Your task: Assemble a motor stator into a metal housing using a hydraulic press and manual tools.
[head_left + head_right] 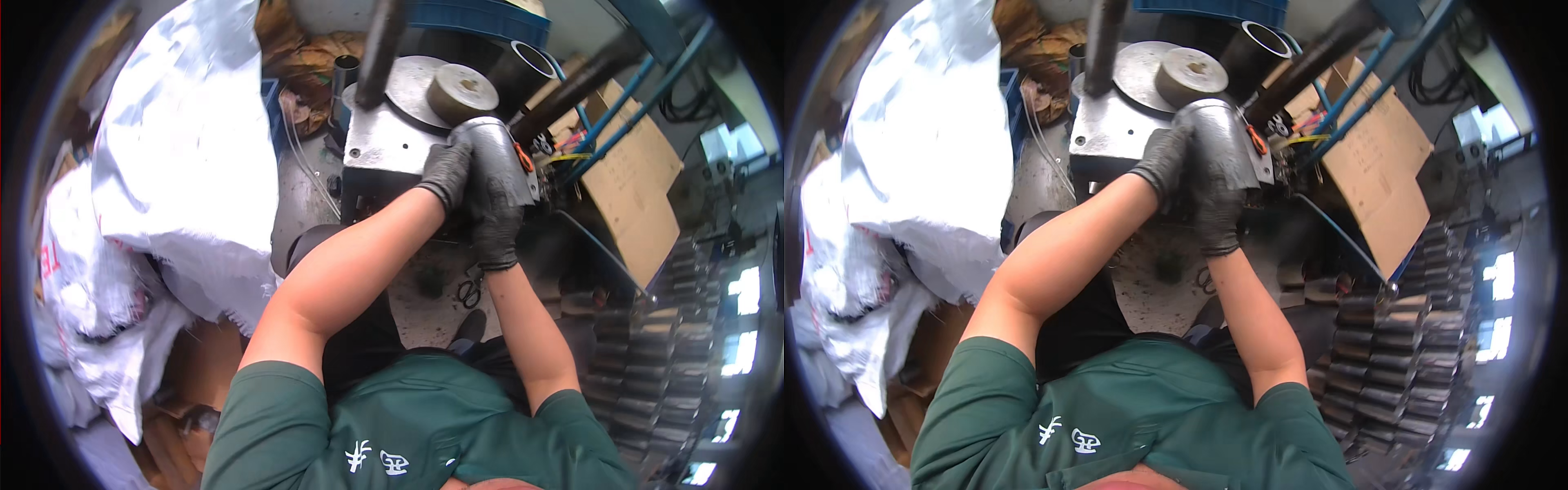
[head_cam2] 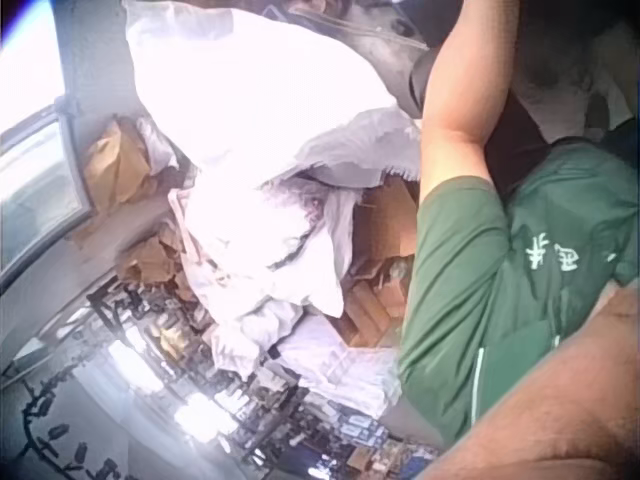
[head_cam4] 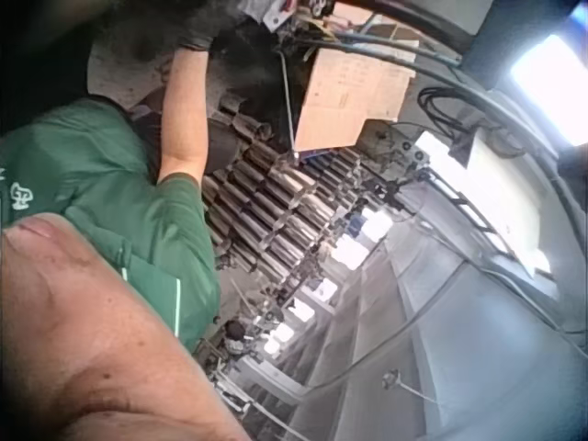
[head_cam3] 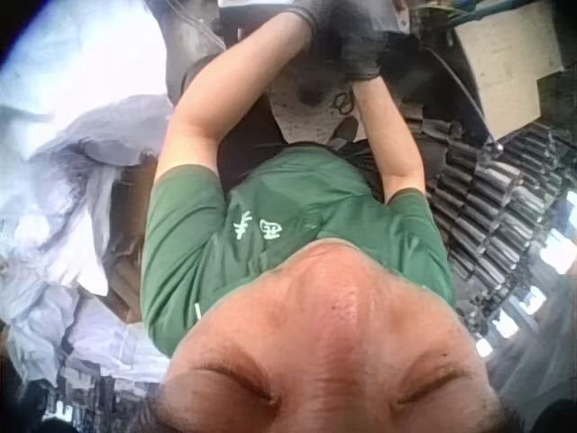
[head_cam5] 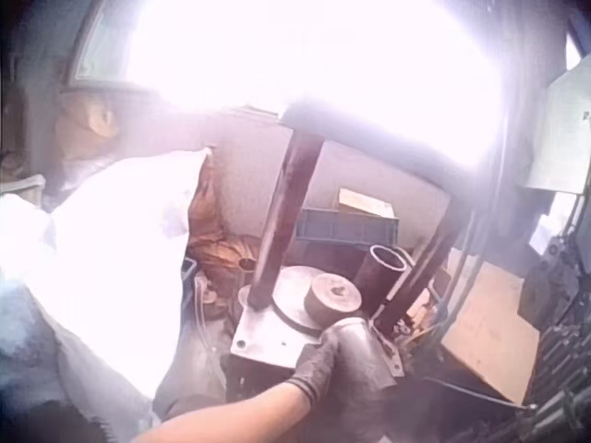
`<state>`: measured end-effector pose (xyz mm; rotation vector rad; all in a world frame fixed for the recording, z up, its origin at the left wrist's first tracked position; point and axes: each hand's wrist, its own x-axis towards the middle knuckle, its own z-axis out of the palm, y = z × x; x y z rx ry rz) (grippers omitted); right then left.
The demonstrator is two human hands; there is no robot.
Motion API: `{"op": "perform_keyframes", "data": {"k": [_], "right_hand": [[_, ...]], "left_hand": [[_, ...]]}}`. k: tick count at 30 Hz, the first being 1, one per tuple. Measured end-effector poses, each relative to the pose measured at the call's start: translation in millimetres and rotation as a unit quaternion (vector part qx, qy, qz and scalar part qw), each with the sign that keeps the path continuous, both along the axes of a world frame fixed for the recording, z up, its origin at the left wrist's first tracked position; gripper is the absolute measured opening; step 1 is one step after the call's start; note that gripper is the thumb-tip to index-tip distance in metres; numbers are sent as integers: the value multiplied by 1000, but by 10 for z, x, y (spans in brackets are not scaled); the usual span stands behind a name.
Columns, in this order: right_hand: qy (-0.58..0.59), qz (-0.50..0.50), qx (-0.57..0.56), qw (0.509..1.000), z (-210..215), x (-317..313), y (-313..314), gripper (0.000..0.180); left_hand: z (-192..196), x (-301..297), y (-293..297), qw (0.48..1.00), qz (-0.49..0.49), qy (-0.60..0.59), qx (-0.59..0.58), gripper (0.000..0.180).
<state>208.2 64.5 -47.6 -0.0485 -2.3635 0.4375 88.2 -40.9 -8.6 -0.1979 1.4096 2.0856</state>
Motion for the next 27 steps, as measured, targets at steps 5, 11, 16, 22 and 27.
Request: {"op": "perform_keyframes", "data": {"k": [5, 11, 16, 22, 27], "right_hand": [[-24, 140, -217, 966, 409, -130, -273, 44], [-5, 146, -249, 957, 1092, -349, -119, 63], [-82, 141, -65, 984, 1642, -928, 400, 56], [-382, 226, -191, 875, 2347, -1900, 892, 23], [-434, 317, 18, 843, 2415, -2807, 1015, 36]], "left_hand": [[-378, -171, 260, 994, 91, 57, -29, 49], [192, -92, 332, 970, 107, -5, 217, 42], [230, -502, 630, 905, 97, -32, 414, 33], [483, -382, 688, 911, -16, -27, 411, 29], [-5, -487, 935, 968, 24, 167, 188, 31]]}}
